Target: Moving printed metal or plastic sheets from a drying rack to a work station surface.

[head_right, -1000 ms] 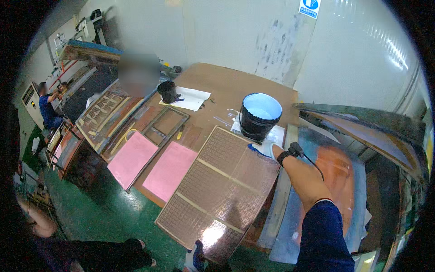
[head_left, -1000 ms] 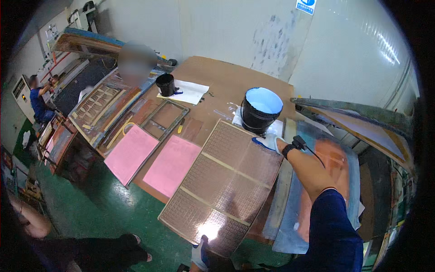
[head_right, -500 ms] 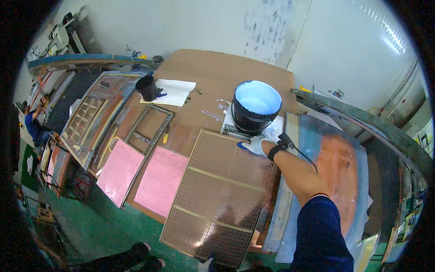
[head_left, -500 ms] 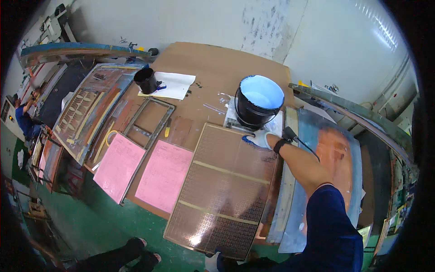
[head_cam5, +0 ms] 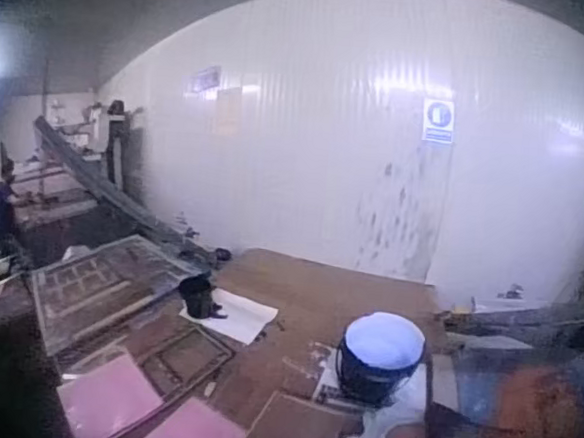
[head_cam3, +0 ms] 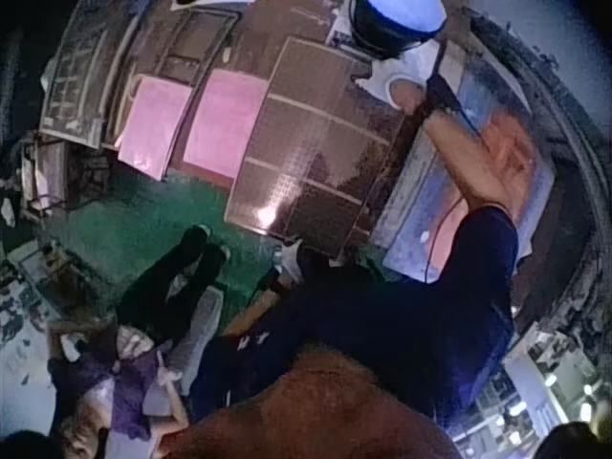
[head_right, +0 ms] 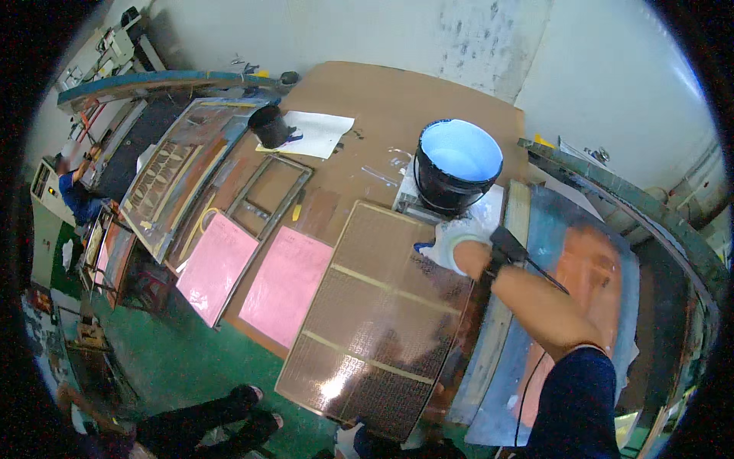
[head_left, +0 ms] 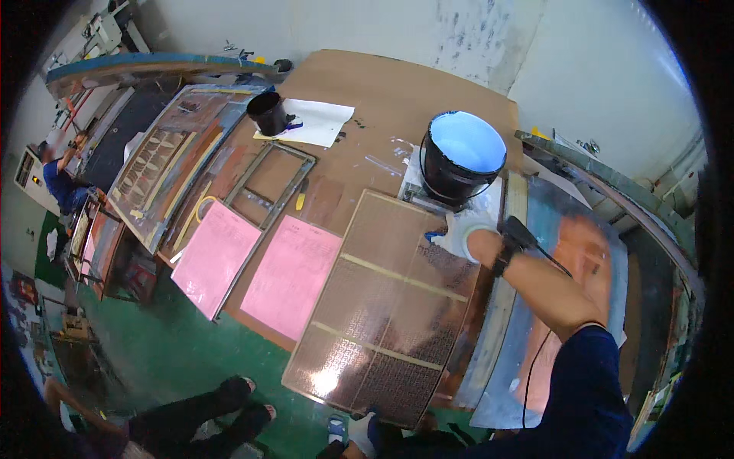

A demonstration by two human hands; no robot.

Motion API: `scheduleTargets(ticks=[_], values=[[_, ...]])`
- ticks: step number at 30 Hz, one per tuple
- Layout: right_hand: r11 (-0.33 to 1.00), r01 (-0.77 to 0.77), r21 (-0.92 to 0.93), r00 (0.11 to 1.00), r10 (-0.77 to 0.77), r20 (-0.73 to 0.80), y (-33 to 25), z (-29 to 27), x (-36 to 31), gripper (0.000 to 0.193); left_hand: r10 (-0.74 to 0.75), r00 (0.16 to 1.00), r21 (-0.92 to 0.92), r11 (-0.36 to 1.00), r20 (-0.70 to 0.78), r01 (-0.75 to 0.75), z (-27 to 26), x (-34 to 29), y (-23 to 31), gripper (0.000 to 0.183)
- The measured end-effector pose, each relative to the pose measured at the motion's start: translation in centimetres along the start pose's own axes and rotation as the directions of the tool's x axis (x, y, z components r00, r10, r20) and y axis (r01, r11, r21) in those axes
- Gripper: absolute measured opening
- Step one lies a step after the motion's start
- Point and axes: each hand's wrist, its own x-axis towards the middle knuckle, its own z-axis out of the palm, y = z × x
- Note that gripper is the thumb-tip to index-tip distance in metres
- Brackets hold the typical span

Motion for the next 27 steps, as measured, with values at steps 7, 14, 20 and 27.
scheduleTargets(ticks=[7,14,20,27], values=[[0.850,0.393,0.349,0.899,-0.276,-0.341,-2.5,-0.5,-15.0,0.070,0.634,0.677,-0.865,0.502,0.373,0.007,1.6,2.6,-4.1,0.029],[0.571,0.271,0.775,0.919,-0.393,-0.031,-3.7,9.2,-33.1,0.073,0.641,0.587,-0.804,0.594,0.494,0.029,-0.2,-0.6,-3.2,0.051],[0.635,0.127,0.762,0.971,-0.236,0.035,-0.7,14.7,-48.9,0.068,0.632,0.609,-0.873,0.414,0.479,0.258,2.4,-3.1,-9.1,0.061],[0.537,-0.054,0.842,0.995,0.103,-0.002,5.7,25.2,-68.9,0.076,0.757,-0.082,-0.709,0.560,0.648,-0.428,16.1,4.2,-22.8,0.062]])
